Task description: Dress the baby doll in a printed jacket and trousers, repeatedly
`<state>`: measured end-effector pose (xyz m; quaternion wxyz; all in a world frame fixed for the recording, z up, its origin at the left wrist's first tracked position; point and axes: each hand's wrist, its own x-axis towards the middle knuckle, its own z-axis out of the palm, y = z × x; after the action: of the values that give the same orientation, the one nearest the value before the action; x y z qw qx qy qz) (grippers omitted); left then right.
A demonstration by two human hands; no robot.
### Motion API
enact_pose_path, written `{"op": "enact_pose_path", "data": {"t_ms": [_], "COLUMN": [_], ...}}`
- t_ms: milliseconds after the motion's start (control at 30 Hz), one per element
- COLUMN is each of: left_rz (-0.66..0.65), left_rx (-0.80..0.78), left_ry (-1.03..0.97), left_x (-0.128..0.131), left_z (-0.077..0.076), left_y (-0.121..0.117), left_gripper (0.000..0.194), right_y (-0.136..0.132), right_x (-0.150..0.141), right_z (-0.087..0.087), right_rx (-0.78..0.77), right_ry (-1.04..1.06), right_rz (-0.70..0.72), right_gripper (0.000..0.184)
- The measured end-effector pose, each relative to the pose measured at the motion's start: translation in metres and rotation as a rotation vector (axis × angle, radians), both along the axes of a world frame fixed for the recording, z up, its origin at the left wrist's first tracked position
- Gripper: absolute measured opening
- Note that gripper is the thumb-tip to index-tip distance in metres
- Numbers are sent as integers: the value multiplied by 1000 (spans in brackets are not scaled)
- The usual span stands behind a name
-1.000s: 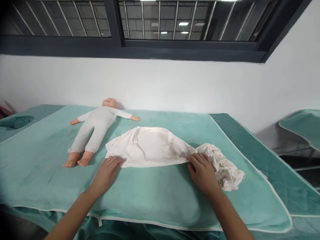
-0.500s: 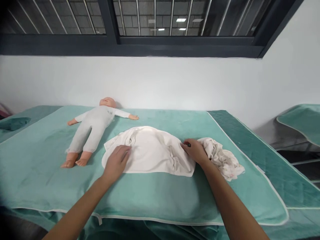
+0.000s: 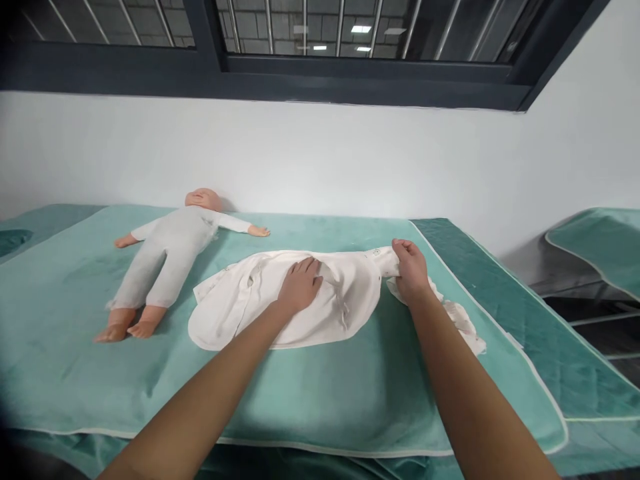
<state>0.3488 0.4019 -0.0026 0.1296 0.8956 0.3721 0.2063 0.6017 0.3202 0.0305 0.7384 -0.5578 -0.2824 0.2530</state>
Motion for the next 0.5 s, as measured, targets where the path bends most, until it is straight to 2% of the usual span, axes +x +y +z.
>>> {"op": "enact_pose_path", "data": {"t_ms": [100, 233, 300, 400, 500], "left_rz": [30, 46, 49, 63, 81], "left_rx": [-8, 37, 60, 73, 79], "left_ry": [29, 60, 48, -5, -42], "left_x": [8, 12, 12, 12, 11], "left_z": [-1, -5, -7, -8, -7], "left_y": [12, 21, 22, 20, 19], "left_gripper": [53, 51, 49, 46, 38], "right_y": [6, 19, 26, 31, 25], "right_x": [-4, 11, 29, 45, 28], "right_z": [-19, -45, -48, -42, -37], "right_rx": [-67, -289, -338, -392, -386], "right_ry": [-55, -412, -513, -606, -767], "right_rz": [-80, -280, -340, -411, -414], "right_gripper": [45, 43, 38, 27, 23]}}
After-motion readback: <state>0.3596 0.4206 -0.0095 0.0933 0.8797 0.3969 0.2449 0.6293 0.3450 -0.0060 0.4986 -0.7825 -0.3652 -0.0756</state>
